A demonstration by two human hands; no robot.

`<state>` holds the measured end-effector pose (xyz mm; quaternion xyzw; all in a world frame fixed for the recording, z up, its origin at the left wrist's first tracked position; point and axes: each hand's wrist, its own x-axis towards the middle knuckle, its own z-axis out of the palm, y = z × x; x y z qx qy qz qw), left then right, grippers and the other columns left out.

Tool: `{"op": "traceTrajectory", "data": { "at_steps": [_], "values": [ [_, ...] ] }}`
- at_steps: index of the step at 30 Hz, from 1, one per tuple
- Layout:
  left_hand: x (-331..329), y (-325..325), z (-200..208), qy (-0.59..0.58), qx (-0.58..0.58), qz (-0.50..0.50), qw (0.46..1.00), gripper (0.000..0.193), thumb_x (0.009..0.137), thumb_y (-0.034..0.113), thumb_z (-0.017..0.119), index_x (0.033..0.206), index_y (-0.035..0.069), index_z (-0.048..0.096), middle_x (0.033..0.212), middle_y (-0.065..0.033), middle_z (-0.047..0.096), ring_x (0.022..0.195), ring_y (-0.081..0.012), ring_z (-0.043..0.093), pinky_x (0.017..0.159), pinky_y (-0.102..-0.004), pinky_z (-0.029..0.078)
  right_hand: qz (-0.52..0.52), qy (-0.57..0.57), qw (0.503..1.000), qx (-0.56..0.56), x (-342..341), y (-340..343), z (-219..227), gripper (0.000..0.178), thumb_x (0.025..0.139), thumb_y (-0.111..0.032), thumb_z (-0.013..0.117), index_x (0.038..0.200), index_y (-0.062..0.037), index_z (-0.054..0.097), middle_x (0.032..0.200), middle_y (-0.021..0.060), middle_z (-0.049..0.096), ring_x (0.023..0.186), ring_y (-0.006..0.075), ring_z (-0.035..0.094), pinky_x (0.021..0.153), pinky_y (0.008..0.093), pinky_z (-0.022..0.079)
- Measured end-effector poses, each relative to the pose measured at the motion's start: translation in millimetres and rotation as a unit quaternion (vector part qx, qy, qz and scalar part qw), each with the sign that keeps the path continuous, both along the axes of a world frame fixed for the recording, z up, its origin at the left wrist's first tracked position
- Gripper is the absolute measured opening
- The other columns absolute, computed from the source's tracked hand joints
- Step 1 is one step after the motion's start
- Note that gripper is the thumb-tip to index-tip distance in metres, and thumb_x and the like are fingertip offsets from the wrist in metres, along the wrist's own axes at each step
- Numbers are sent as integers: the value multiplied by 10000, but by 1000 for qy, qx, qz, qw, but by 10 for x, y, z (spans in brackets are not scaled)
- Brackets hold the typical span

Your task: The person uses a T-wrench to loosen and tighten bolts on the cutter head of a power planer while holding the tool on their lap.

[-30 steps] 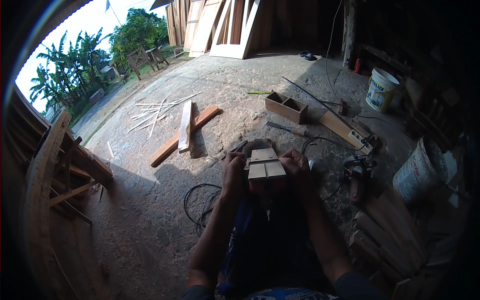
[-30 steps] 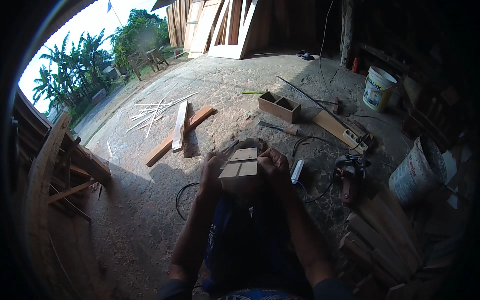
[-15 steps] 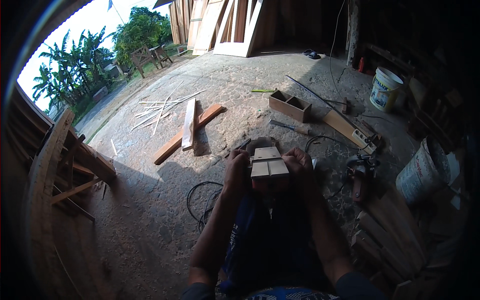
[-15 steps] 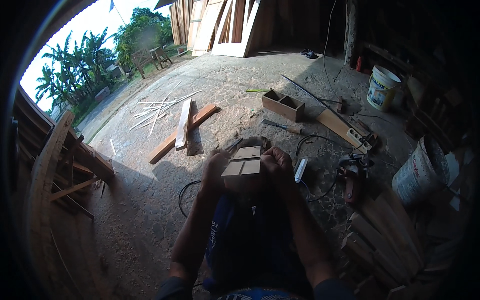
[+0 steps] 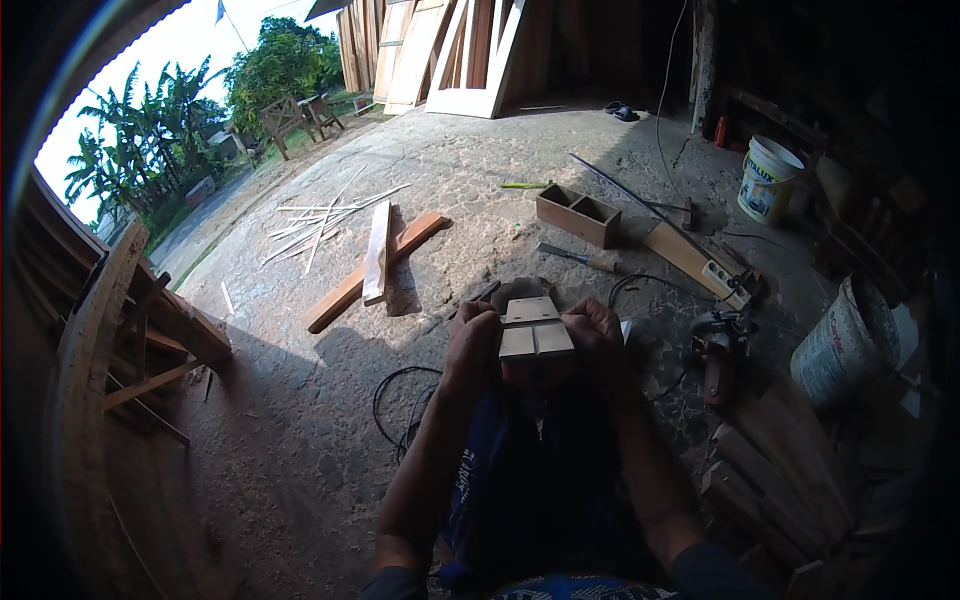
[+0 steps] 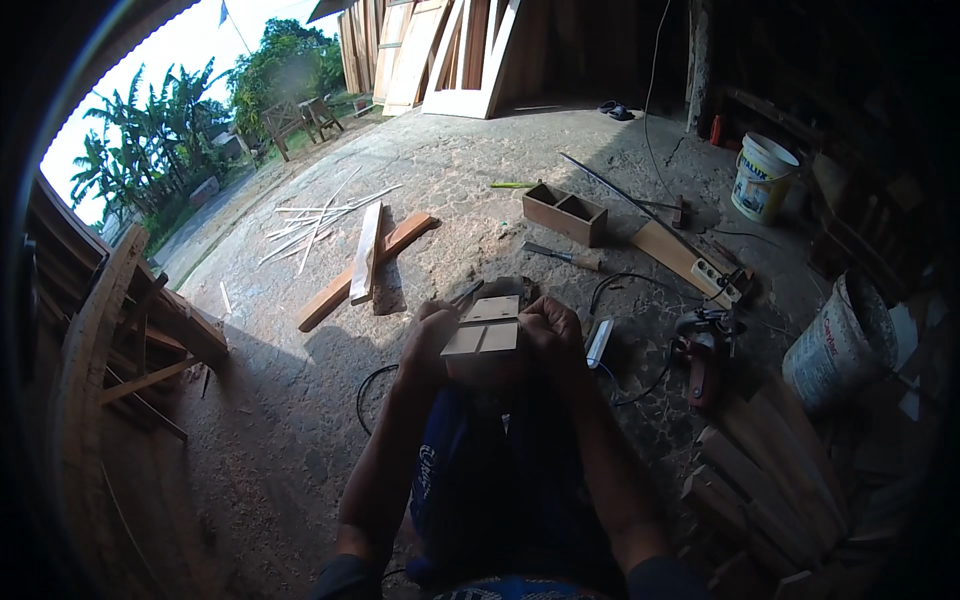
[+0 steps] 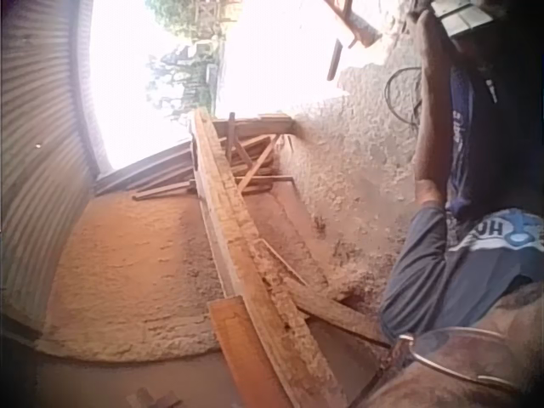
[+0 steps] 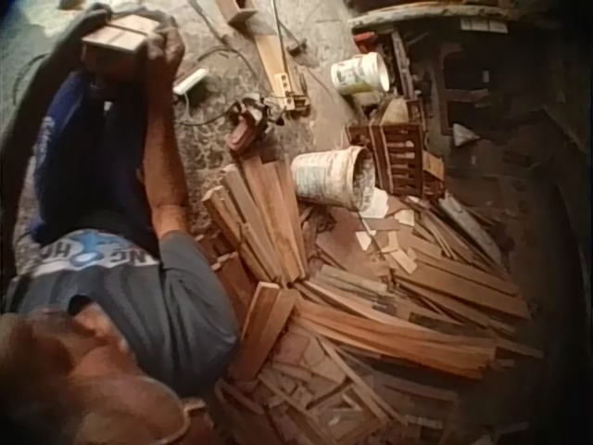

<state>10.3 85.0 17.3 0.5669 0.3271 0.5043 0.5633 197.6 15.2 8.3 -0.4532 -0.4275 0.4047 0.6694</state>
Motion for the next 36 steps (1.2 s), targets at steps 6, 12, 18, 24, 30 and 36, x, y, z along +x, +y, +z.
{"op": "traceTrajectory", "data": {
  "at_steps": [6, 12, 18, 24, 30, 36],
  "values": [
    [-85, 138, -270, 17, 103, -13, 994, 323, 761, 86, 730, 1033, 19, 568, 930, -147, 588, 810, -281, 587, 684, -369, 492, 1, 0, 1000, 7, -21, 3, 3, 123, 896, -112, 578, 794, -44, 590, 729, -27, 580, 674, 17, 501, 590, 209, 441],
    [-33, 35, -35, 12, 14, -12, 1000, 239, 786, 70, 550, 1015, 0, 545, 816, -38, 528, 689, -115, 495, 601, -256, 441, -1, -3, 1000, 6, -22, 1, -6, 124, 897, -109, 576, 797, -39, 593, 739, -21, 588, 688, 21, 509, 609, 215, 452],
    [-16, 45, -3, 34, 43, -11, 998, 216, 785, 67, 581, 990, 7, 551, 818, -54, 538, 688, -141, 506, 597, -279, 445, 2, -4, 1000, 8, -2, 0, -9, 125, 897, -109, 575, 796, -37, 591, 748, -12, 594, 704, 28, 517, 625, 221, 457],
    [-114, 159, -211, 90, 134, -5, 987, 335, 748, 116, 759, 1020, 13, 591, 930, -151, 600, 828, -296, 611, 693, -375, 499, 5, -7, 1000, 11, -3, 19, -13, 129, 899, -114, 575, 795, -38, 585, 741, -12, 590, 702, 27, 517, 625, 222, 457],
    [-32, 119, -114, 41, -20, 7, 999, 240, 749, 134, 745, 919, 16, 622, 915, -123, 605, 832, -256, 611, 708, -332, 490, 7, -4, 1000, 5, 0, 7, -18, 125, 899, -118, 576, 799, -43, 583, 735, -18, 587, 699, 26, 517, 620, 223, 455],
    [-23, 171, -175, 52, -23, -5, 998, 175, 825, 141, 685, 916, 3, 627, 917, -86, 613, 860, -187, 619, 719, -301, 500, 4, -5, 1000, 7, -16, 19, -11, 123, 896, -112, 577, 791, -47, 579, 738, -15, 591, 688, 29, 520, 608, 225, 456]
  ]
}}
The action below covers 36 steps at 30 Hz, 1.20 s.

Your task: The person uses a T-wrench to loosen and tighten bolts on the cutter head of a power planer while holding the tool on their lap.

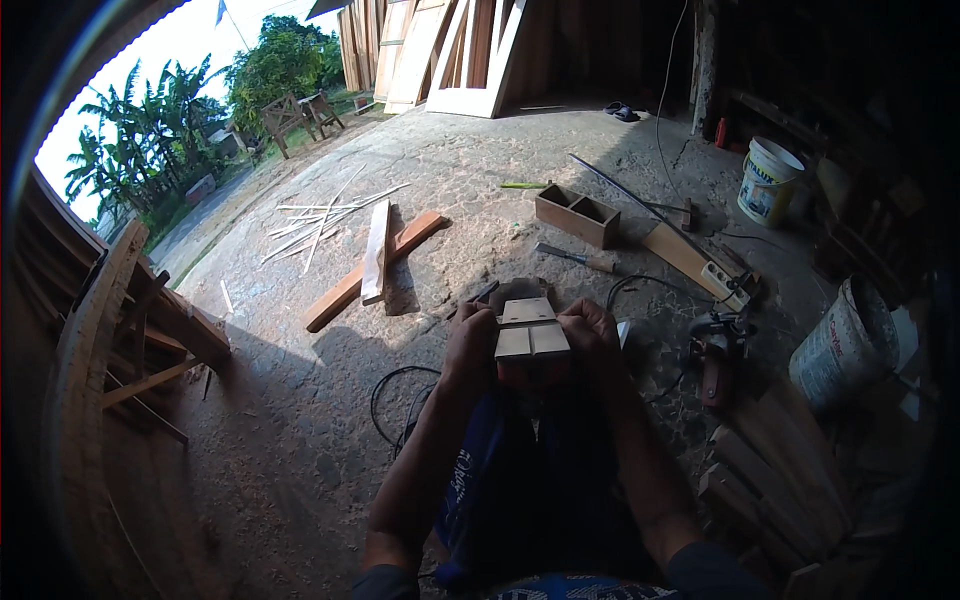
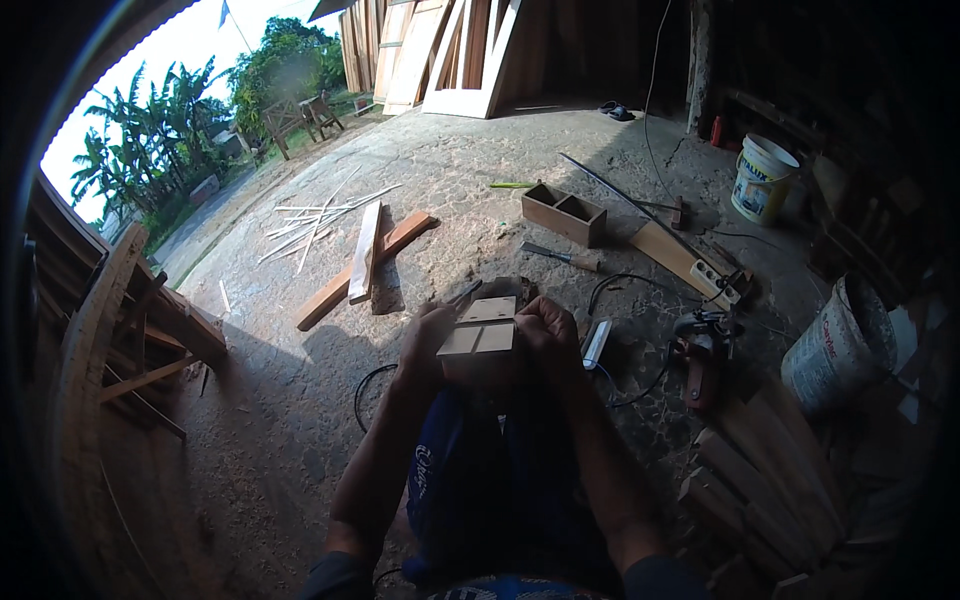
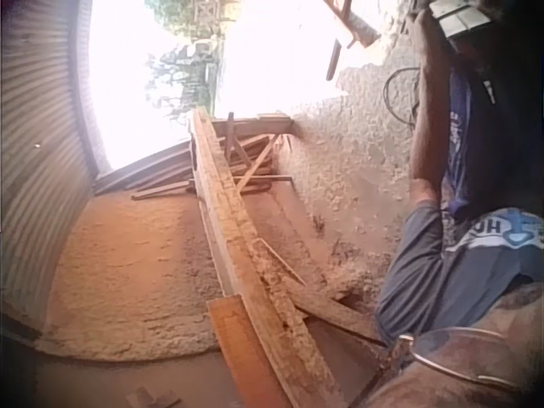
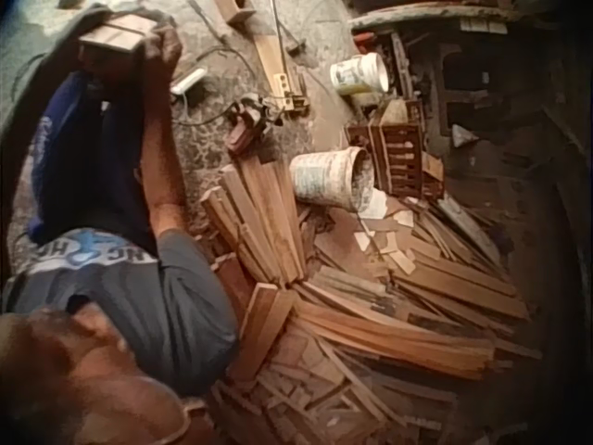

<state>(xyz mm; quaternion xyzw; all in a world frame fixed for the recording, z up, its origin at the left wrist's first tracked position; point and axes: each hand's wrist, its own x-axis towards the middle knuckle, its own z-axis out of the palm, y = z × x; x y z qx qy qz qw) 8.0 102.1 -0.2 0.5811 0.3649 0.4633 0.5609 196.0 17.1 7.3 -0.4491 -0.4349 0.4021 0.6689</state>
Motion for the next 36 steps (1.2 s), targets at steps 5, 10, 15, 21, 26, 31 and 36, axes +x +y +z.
{"op": "traceTrajectory", "data": {
  "at_steps": [5, 10, 15, 21, 26, 31, 36],
  "values": [
    [51, -21, 80, -119, -127, -23, 984, 155, 865, 107, 650, 968, -9, 646, 931, -81, 620, 876, -164, 619, 748, -291, 518, -2, 8, 1000, -1, 5, -4, 6, 122, 893, -110, 578, 789, -47, 581, 731, -14, 587, 682, 30, 517, 605, 226, 457],
    [11, 45, -64, -29, -30, -4, 999, 251, 823, 136, 709, 1015, -9, 637, 947, -116, 625, 853, -207, 628, 732, -315, 517, 4, -2, 1000, 3, 28, 17, -49, 103, 891, -128, 592, 824, -50, 587, 746, 5, 609, 676, 43, 541, 618, 227, 467],
    [8, 132, -263, -4, 72, 9, 997, 336, 760, 179, 776, 1004, 1, 628, 904, -134, 608, 821, -249, 625, 705, -340, 505, 0, 5, 1000, 5, 17, 23, -46, 107, 885, -107, 577, 800, -43, 584, 732, -9, 591, 680, 33, 520, 608, 226, 457],
    [21, 68, -213, -35, 67, 20, 997, 341, 746, 176, 800, 991, 12, 628, 871, -135, 596, 792, -253, 609, 678, -352, 500, -7, 0, 1000, 14, -14, -6, 15, 108, 879, -84, 572, 784, -32, 584, 732, -12, 587, 688, 27, 510, 609, 225, 455],
    [5, 82, -75, -108, -79, -27, 991, 336, 757, 158, 787, 993, 16, 594, 868, -128, 583, 779, -252, 597, 665, -358, 497, -2, 14, 1000, 15, 6, -5, -7, 106, 878, -77, 575, 782, -31, 584, 736, -9, 590, 691, 27, 511, 608, 225, 453],
    [30, -21, -104, -53, 50, 27, 997, 310, 740, 157, 779, 939, 10, 592, 848, -119, 582, 770, -242, 591, 666, -349, 496, -4, 11, 1000, 8, -14, 5, -5, 108, 877, -80, 576, 780, -34, 585, 724, -13, 586, 683, 27, 511, 601, 222, 449],
    [57, 11, -123, -50, 41, 29, 997, 290, 725, 154, 778, 899, -1, 604, 845, -122, 592, 770, -252, 597, 655, -352, 488, -4, 14, 1000, 6, -2, 3, -6, 116, 879, -85, 578, 774, -37, 584, 716, -16, 584, 677, 27, 510, 600, 224, 449]
  ]
}}
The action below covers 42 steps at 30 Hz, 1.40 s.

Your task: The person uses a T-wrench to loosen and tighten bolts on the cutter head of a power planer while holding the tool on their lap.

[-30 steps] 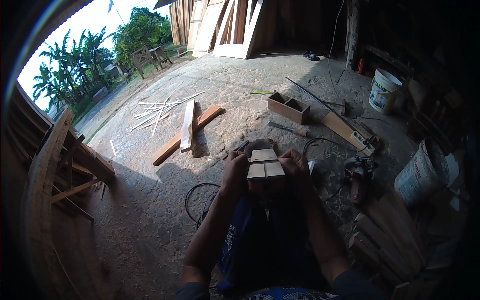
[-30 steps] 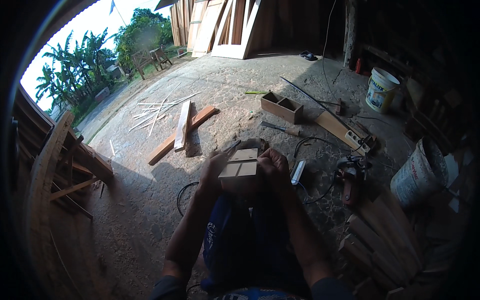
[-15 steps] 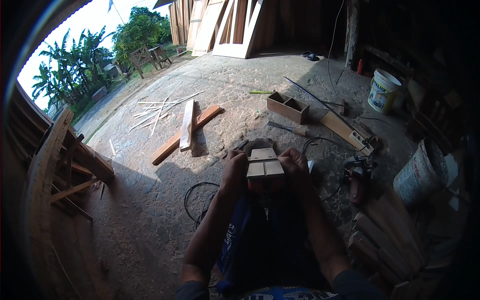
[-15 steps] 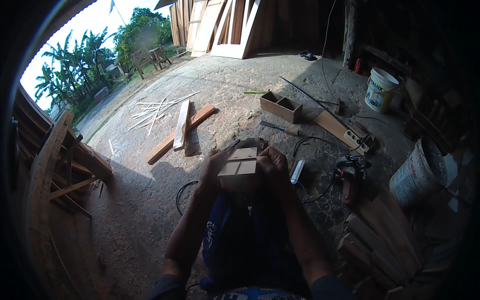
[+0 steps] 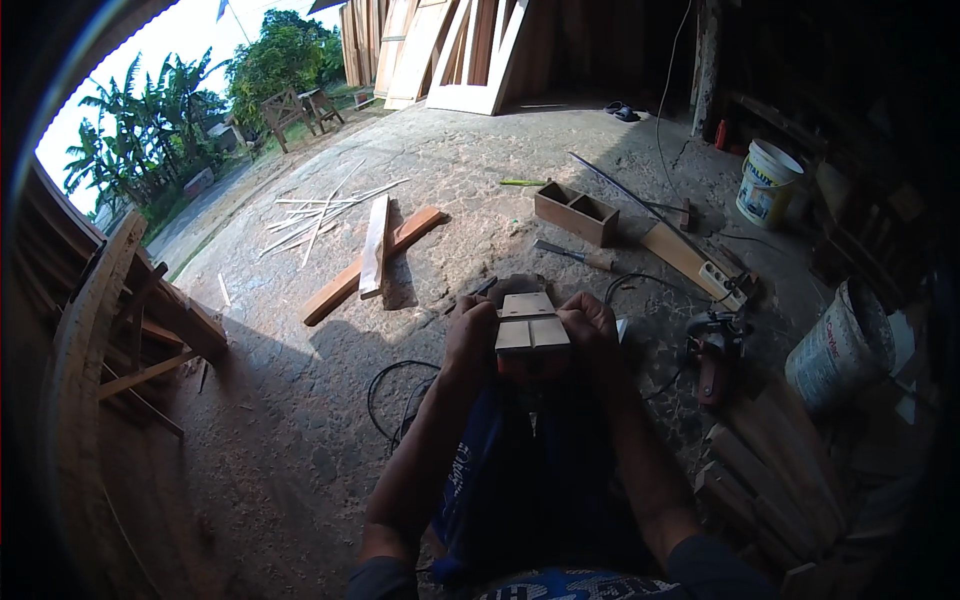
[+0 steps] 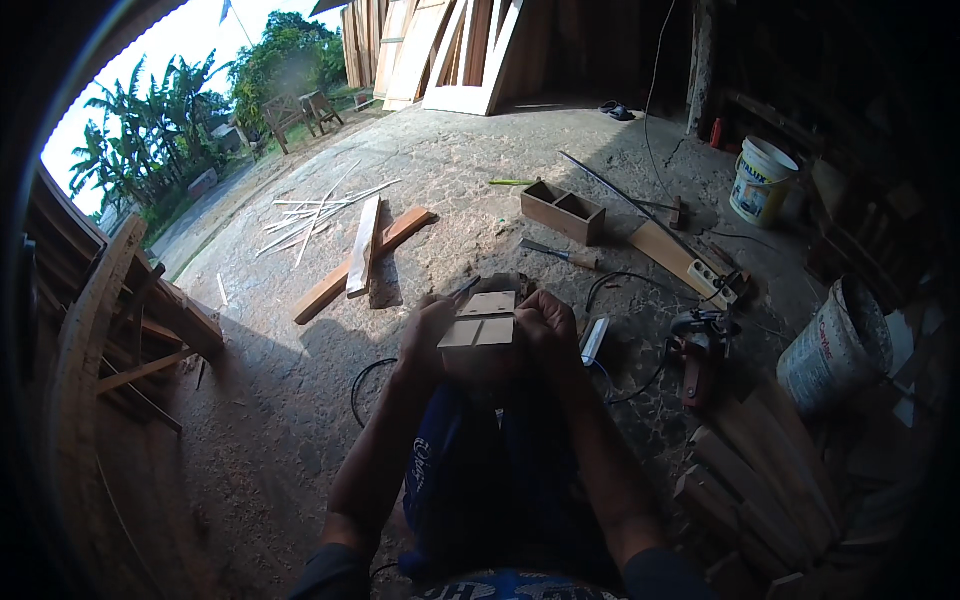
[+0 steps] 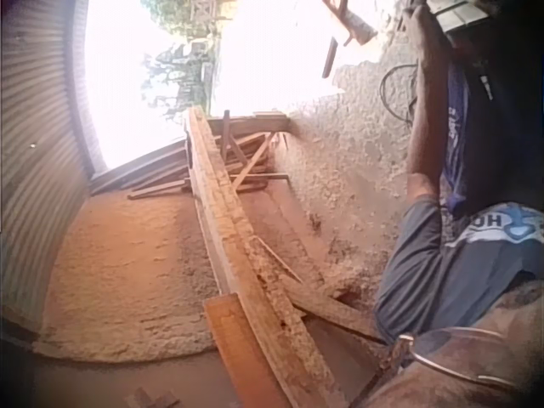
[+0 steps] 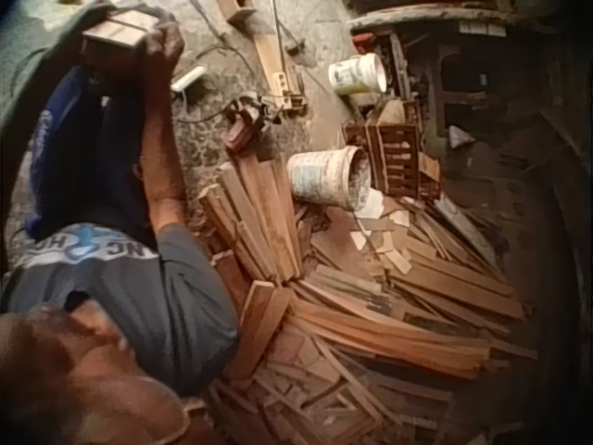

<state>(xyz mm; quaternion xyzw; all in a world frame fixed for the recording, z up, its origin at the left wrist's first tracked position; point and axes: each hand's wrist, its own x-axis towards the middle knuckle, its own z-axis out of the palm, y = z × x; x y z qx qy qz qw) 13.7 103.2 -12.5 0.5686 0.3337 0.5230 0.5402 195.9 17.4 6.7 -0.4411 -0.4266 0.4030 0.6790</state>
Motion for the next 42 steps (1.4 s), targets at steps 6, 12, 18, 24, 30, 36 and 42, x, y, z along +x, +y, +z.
{"op": "traceTrajectory", "data": {
  "at_steps": [6, 12, 18, 24, 30, 36, 42],
  "values": [
    [-24, 132, -136, 37, -6, 15, 999, 217, 738, 134, 722, 874, 5, 613, 858, -108, 587, 789, -236, 587, 681, -337, 481, 3, -4, 1000, 5, -10, -12, -16, 111, 889, -94, 577, 793, -38, 585, 744, -13, 593, 706, 29, 520, 628, 226, 456],
    [40, -45, 18, 51, 25, 34, 998, 151, 838, 139, 508, 957, 49, 535, 853, -24, 469, 773, -124, 426, 705, -288, 411, 8, -24, 1000, 15, 50, -9, -56, 103, 899, -109, 579, 817, -46, 587, 763, -12, 596, 724, 29, 524, 646, 224, 459],
    [29, -45, 27, -12, 9, 2, 1000, 140, 842, 135, 499, 950, 55, 538, 846, -14, 464, 762, -119, 425, 694, -281, 406, 14, -15, 1000, 7, 20, -11, -34, 111, 905, -111, 574, 811, -51, 579, 752, -18, 587, 708, 22, 515, 632, 219, 455],
    [58, -140, 306, -13, -141, 32, 989, 213, 824, 132, 505, 994, 21, 570, 833, -27, 488, 748, -128, 437, 686, -278, 402, 15, -1, 1000, 3, 6, -11, -15, 121, 902, -107, 573, 792, -59, 563, 735, -24, 573, 683, 19, 500, 602, 217, 447],
    [47, -18, 72, 75, -8, 60, 995, 201, 824, 143, 531, 953, 2, 591, 815, -35, 517, 736, -135, 450, 674, -285, 392, 12, -14, 1000, 11, 14, 8, -25, 125, 897, -103, 573, 781, -60, 558, 721, -26, 564, 678, 20, 494, 593, 219, 442],
    [-4, 104, -65, 155, 39, 80, 984, 231, 759, 171, 717, 936, 23, 696, 870, -119, 603, 818, -263, 604, 691, -371, 492, 8, -29, 999, 18, 24, 40, -48, 117, 887, -87, 579, 775, -61, 558, 717, -33, 552, 674, 19, 487, 584, 220, 437],
    [9, 10, 29, 178, 69, 94, 977, 259, 737, 186, 756, 932, 20, 716, 897, -141, 625, 837, -290, 638, 687, -380, 512, 15, -38, 999, 0, 49, 15, -39, 94, 878, -131, 591, 820, -61, 568, 746, -8, 593, 692, 39, 531, 628, 225, 452]
  ]
}}
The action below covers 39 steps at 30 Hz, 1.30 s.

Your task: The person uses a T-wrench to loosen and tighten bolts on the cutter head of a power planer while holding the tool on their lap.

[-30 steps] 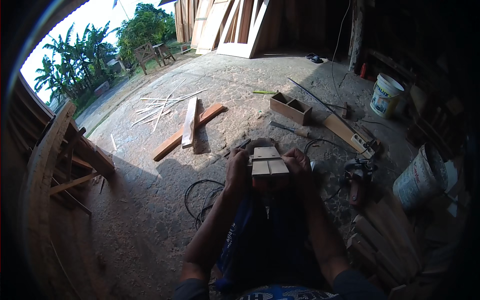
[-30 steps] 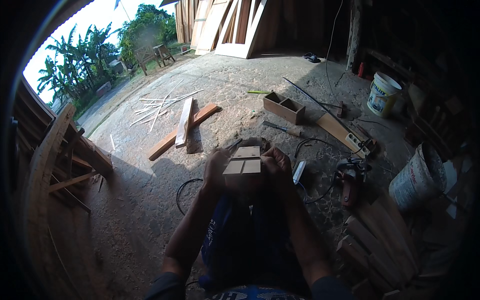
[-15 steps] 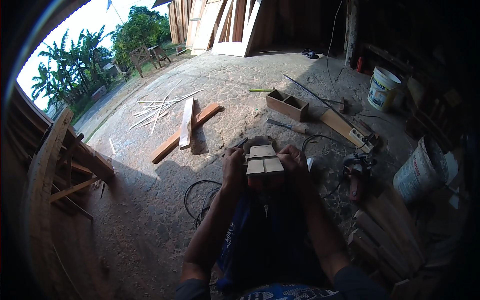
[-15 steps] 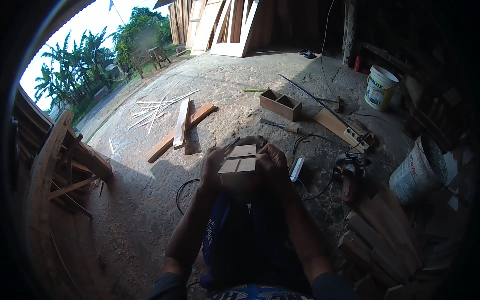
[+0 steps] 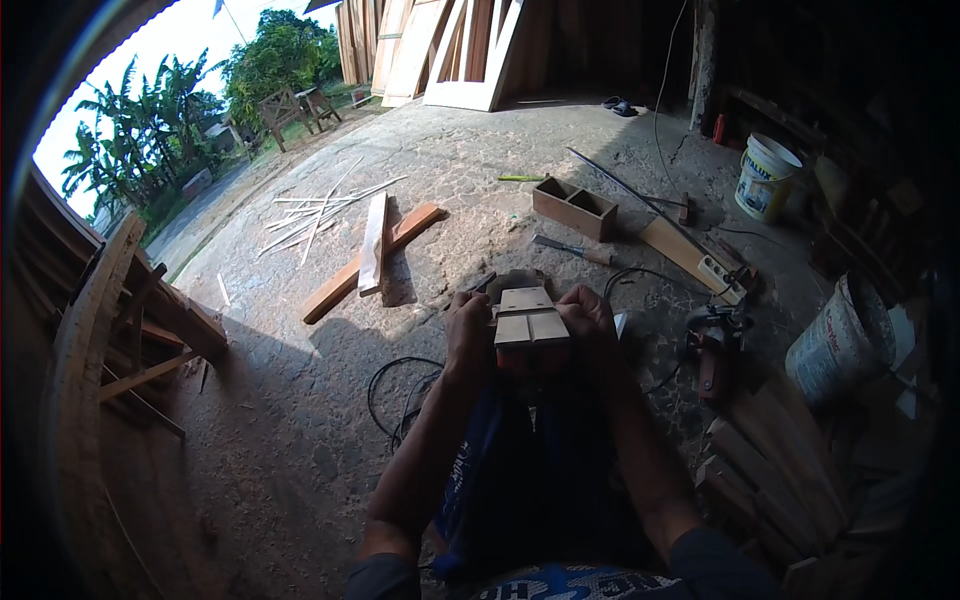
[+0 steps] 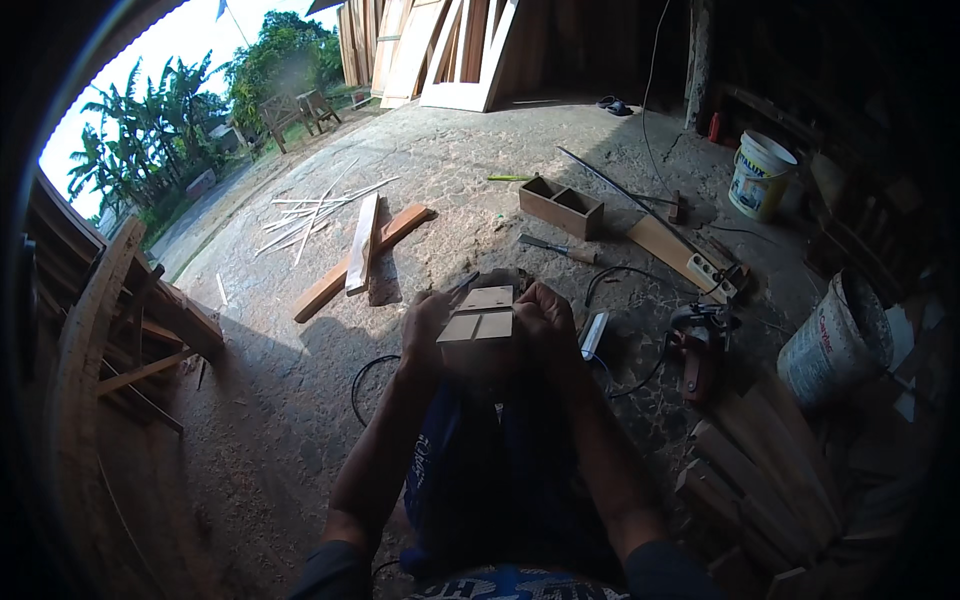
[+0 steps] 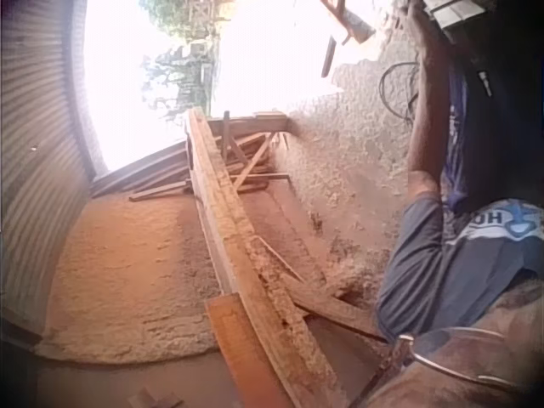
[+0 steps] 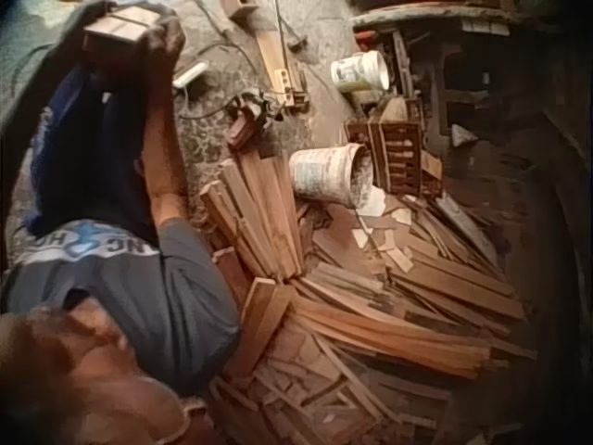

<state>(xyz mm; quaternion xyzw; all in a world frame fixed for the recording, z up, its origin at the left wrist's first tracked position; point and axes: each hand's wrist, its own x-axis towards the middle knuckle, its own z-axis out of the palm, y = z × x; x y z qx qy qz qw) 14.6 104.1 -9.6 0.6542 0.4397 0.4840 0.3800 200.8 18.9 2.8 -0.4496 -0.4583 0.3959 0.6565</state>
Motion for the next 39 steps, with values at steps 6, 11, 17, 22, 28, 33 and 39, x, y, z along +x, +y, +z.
{"op": "traceTrajectory", "data": {
  "at_steps": [6, 11, 17, 22, 28, 33, 39],
  "values": [
    [-4, 130, -36, -239, -241, -15, 941, 245, 779, 198, 722, 935, 10, 698, 897, -129, 621, 833, -258, 634, 695, -352, 518, 3, 2, 1000, 2, 1, 31, -44, 90, 879, -123, 587, 816, -63, 564, 744, -11, 588, 687, 36, 526, 625, 222, 454],
    [20, -24, 44, -112, -104, -8, 988, 203, 835, 179, 591, 932, 2, 614, 852, -77, 573, 789, -179, 538, 703, -324, 456, 3, -1, 1000, 4, -19, -7, 2, 97, 886, -131, 587, 818, -65, 565, 743, -15, 583, 688, 32, 525, 625, 222, 458],
    [-21, 267, -256, -217, -192, -29, 956, 217, 881, 227, 630, 898, 11, 639, 881, -98, 601, 816, -216, 616, 691, -349, 514, 11, 12, 1000, 14, -49, 36, 51, 97, 892, -103, 577, 808, -60, 559, 738, -32, 563, 696, 18, 499, 615, 216, 441],
    [28, 165, -219, -47, -25, -24, 998, 167, 845, 170, 678, 900, 12, 676, 884, -122, 614, 819, -226, 624, 679, -359, 519, 3, 9, 1000, 5, -27, -73, 55, 119, 909, -124, 575, 814, -54, 557, 771, -25, 565, 721, 20, 502, 647, 213, 443],
    [-19, 97, -204, -52, -71, -7, 996, 159, 833, 118, 682, 948, 9, 690, 933, -137, 615, 870, -226, 627, 705, -335, 526, -4, -40, 999, 6, -3, -24, 3, 143, 931, -150, 547, 840, -43, 573, 766, -19, 567, 741, 39, 518, 697, 228, 454],
    [-2, 43, -88, -74, -90, -12, 993, 161, 836, 107, 680, 963, 10, 687, 977, -148, 606, 888, -223, 625, 712, -325, 530, 5, -154, 988, 32, 31, -5, 157, 316, 1011, -270, 476, 1020, -8, 654, 1004, 82, 674, 956, 175, 630, 890, 336, 465],
    [11, -50, 70, -206, -164, -42, 964, 198, 818, 145, 605, 965, 13, 615, 892, -87, 558, 834, -187, 545, 717, -317, 466, 170, -444, 879, 23, 137, -186, 746, 683, 1061, -501, 175, 1253, -45, 646, 1365, 120, 593, 1343, 293, 482, 1181, 540, 190]
  ]
}}
